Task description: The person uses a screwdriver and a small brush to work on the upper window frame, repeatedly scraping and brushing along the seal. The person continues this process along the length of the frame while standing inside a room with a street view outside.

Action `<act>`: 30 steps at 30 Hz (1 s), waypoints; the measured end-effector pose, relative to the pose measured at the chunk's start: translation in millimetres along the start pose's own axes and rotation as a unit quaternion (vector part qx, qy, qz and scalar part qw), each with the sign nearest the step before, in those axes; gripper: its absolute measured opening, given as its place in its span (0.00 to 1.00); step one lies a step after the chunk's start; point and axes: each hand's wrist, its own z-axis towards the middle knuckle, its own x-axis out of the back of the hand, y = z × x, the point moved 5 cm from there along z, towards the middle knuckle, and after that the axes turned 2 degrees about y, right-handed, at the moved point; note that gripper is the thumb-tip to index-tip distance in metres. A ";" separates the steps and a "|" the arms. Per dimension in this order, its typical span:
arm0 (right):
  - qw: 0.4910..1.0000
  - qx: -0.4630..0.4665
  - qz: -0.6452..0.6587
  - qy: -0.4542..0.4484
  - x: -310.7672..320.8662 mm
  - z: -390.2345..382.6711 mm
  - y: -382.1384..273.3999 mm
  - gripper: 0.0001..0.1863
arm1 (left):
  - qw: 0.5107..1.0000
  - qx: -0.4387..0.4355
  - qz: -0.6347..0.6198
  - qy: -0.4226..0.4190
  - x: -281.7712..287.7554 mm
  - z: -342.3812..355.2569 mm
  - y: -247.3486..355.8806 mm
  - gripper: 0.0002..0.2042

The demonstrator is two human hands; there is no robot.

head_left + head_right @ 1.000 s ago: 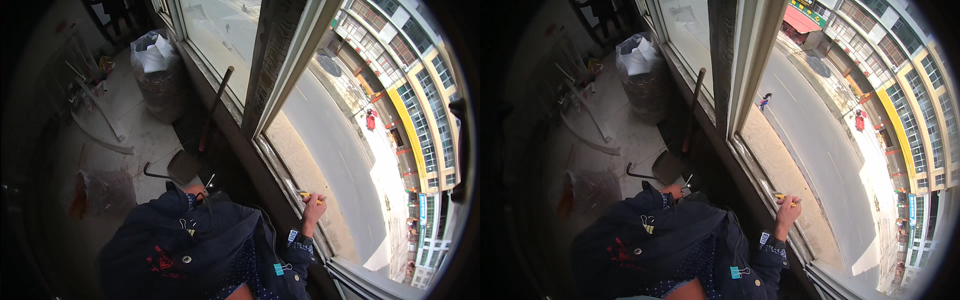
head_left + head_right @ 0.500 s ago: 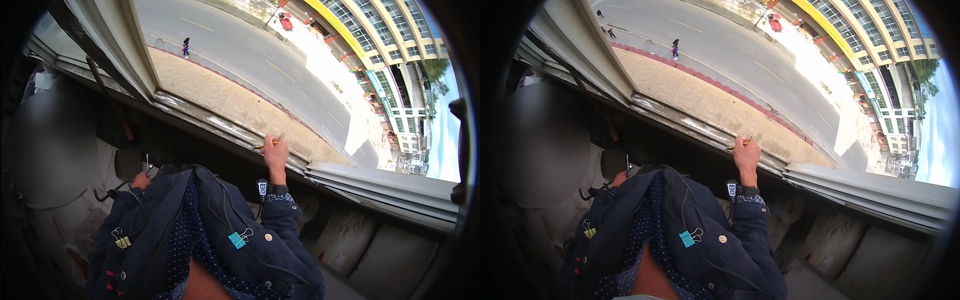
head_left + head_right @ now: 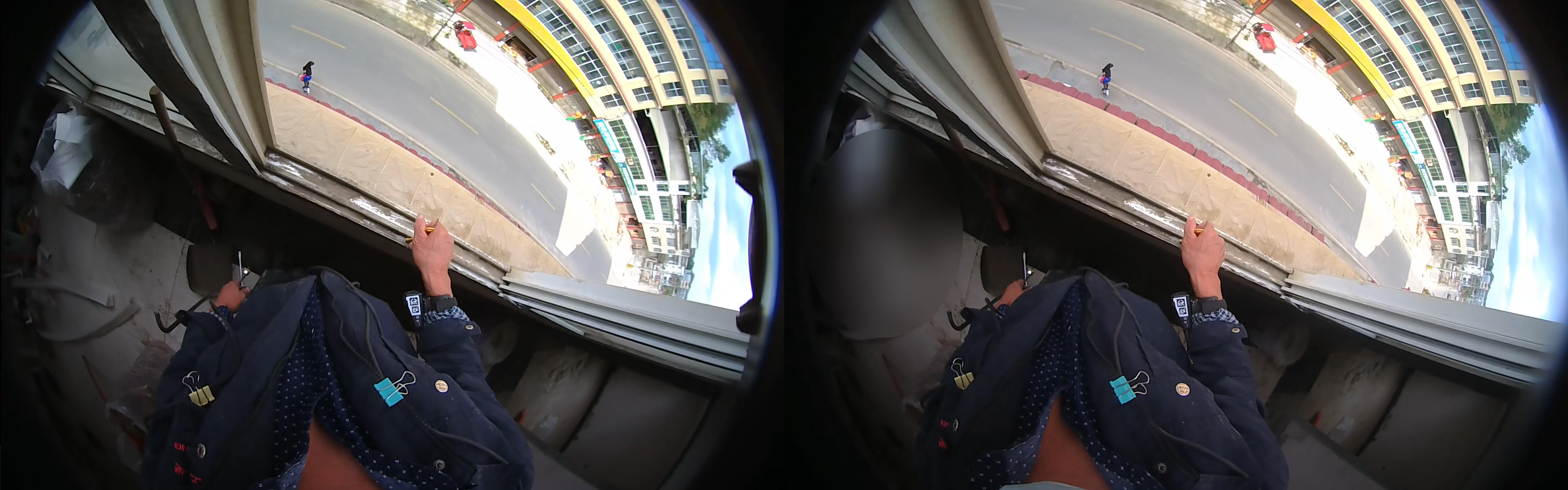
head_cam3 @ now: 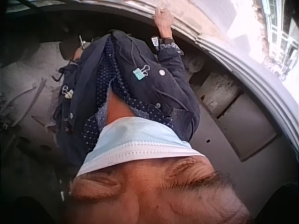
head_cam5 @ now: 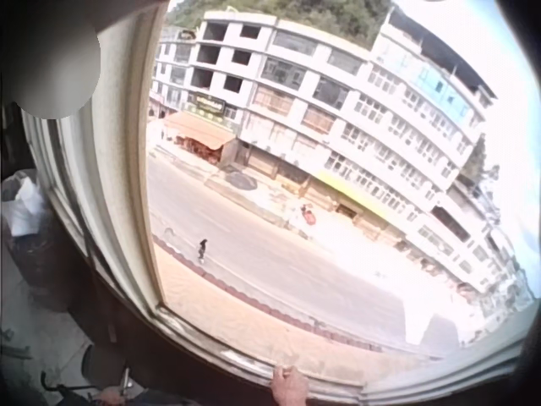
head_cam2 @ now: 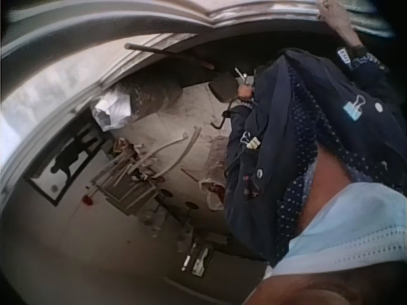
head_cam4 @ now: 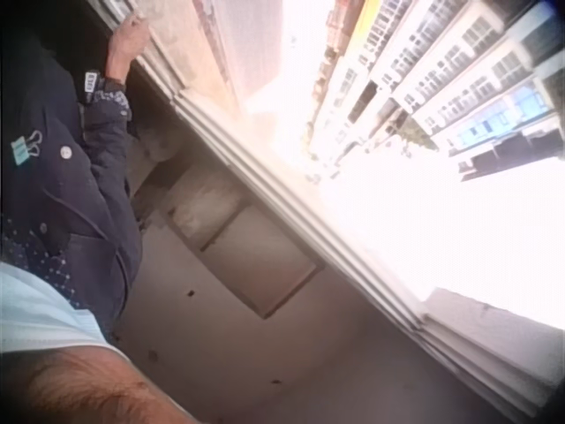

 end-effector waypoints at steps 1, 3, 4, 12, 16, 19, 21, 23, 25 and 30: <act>1.000 0.013 0.015 -0.007 -11.3 -2.8 -13.2 0.28 | 1.000 0.006 -0.001 -0.004 0.1 1.5 -1.5 0.24; 0.998 0.054 0.045 -0.002 -32.0 -7.7 -43.5 0.27 | 1.000 -0.002 -0.013 0.000 1.6 4.7 -2.6 0.24; 0.996 0.066 0.060 -0.010 -41.3 -9.1 -58.1 0.27 | 1.000 -0.006 -0.017 0.002 2.9 5.3 -3.5 0.24; 0.951 0.092 0.287 -0.069 -55.6 -25.5 -147.5 0.27 | 1.000 -0.006 -0.028 0.001 14.0 5.5 7.4 0.24; 0.960 0.065 0.269 -0.046 -14.6 -21.6 -122.6 0.30 | 1.000 -0.008 -0.008 0.015 15.2 7.3 9.4 0.23; 0.970 0.041 0.234 -0.044 1.3 -21.0 -92.3 0.29 | 1.000 0.008 -0.027 0.009 13.9 9.9 4.4 0.23; 0.980 0.038 0.193 -0.035 -1.4 -19.4 -82.1 0.31 | 0.999 -0.004 -0.039 0.003 13.7 12.2 4.6 0.23; 0.986 0.024 0.162 -0.038 -11.9 -19.1 -80.7 0.32 | 0.999 -0.011 -0.039 0.003 14.5 13.2 5.4 0.23; 0.979 0.035 0.193 -0.050 -34.5 -21.4 -98.5 0.31 | 0.999 -0.021 -0.033 0.010 15.7 12.4 6.8 0.23; 0.951 0.069 0.293 -0.075 -55.8 -26.0 -147.8 0.31 | 1.000 -0.010 0.001 0.000 15.2 14.0 4.3 0.23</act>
